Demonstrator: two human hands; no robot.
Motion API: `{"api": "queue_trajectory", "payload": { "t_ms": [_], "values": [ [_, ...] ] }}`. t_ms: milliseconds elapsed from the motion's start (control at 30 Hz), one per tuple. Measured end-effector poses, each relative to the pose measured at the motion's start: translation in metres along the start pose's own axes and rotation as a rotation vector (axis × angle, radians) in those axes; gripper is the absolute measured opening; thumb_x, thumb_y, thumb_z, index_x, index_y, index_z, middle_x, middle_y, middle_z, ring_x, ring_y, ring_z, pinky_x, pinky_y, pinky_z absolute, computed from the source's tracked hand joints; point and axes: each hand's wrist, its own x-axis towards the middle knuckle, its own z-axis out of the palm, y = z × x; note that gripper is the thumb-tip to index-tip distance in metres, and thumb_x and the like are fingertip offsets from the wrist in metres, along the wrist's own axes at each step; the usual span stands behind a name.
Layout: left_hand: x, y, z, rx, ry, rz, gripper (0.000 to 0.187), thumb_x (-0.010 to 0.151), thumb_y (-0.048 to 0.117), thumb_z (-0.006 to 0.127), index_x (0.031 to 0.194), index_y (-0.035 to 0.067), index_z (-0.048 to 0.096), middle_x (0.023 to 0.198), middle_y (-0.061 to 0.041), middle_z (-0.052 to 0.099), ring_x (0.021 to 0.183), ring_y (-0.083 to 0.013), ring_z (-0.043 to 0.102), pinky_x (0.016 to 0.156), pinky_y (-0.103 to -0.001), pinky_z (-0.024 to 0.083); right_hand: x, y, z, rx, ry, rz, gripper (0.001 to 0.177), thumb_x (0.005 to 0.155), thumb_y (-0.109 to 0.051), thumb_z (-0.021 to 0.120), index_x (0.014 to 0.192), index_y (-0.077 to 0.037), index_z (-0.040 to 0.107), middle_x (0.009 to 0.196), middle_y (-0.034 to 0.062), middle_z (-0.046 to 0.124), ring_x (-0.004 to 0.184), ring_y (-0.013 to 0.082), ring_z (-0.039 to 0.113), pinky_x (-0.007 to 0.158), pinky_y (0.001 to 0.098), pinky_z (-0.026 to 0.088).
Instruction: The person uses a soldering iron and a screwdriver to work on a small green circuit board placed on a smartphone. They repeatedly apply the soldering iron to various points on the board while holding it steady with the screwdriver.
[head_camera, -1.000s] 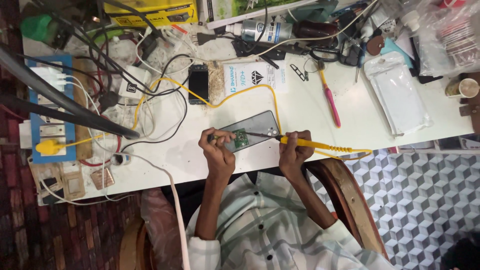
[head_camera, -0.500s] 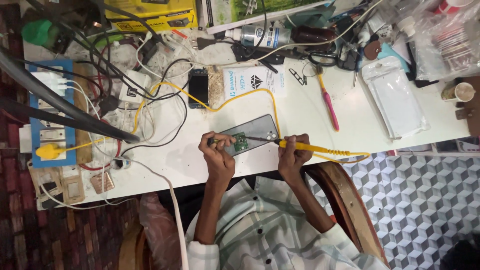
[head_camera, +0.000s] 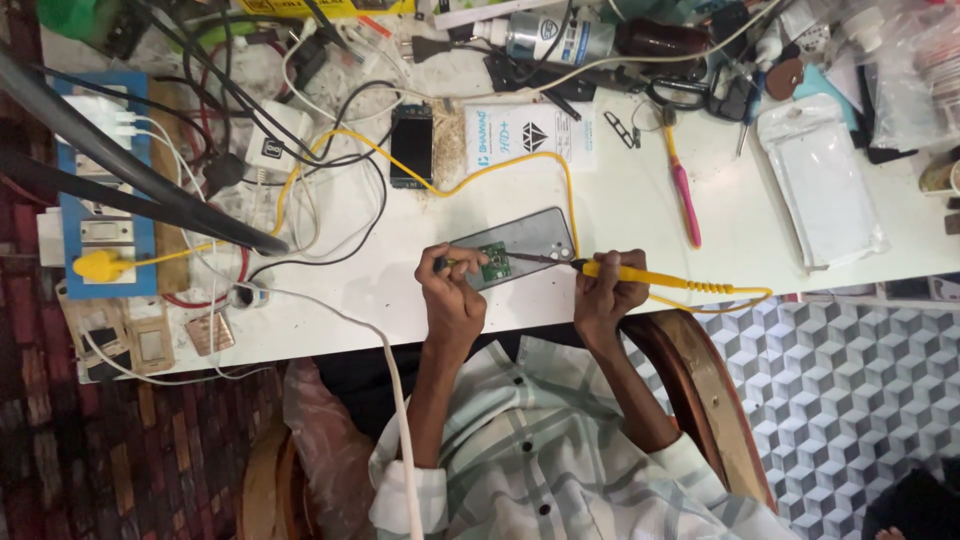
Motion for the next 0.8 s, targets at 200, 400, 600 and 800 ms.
{"api": "queue_trajectory", "payload": {
  "t_ms": [200,400,600,800],
  "values": [
    [-0.002,-0.001,0.000,-0.007,-0.016,0.005,0.062,0.087,-0.023,0.030,0.141,0.006,0.021,0.100,-0.016,0.055,0.088,-0.0220,0.055,0.089,-0.034,0.052,0.004,0.001,0.001,0.044,-0.057,-0.038,0.023,0.114,-0.017,0.050,0.096,-0.001,0.049,0.065,0.0015,0.049,0.051,0.0051,0.043,0.048,0.0227,0.039],
    [0.001,0.000,0.000,0.025,-0.006,0.004,0.062,0.088,-0.024,0.030,0.141,0.007,0.021,0.099,-0.016,0.056,0.087,-0.0218,0.056,0.089,-0.034,0.051,0.002,-0.002,0.002,-0.014,-0.048,-0.001,0.023,0.113,-0.018,0.050,0.097,-0.001,0.048,0.066,0.0005,0.050,0.050,0.0044,0.045,0.048,0.0224,0.040],
    [0.002,-0.004,0.000,0.024,0.004,-0.005,0.060,0.090,-0.023,0.030,0.141,0.007,0.022,0.099,-0.015,0.055,0.086,-0.0207,0.055,0.089,-0.032,0.052,-0.007,-0.003,-0.005,-0.211,-0.080,-0.047,0.024,0.112,-0.019,0.050,0.097,0.000,0.047,0.069,0.0006,0.053,0.052,0.0030,0.047,0.048,0.0198,0.037],
    [0.004,-0.005,0.002,0.035,0.022,-0.004,0.060,0.089,-0.023,0.030,0.141,0.006,0.023,0.098,-0.015,0.056,0.085,-0.0204,0.056,0.088,-0.032,0.050,-0.004,-0.005,-0.006,-0.279,-0.112,-0.139,0.021,0.113,-0.015,0.050,0.098,-0.001,0.046,0.070,0.0008,0.054,0.055,0.0035,0.047,0.050,0.0212,0.035]
  ]
}}
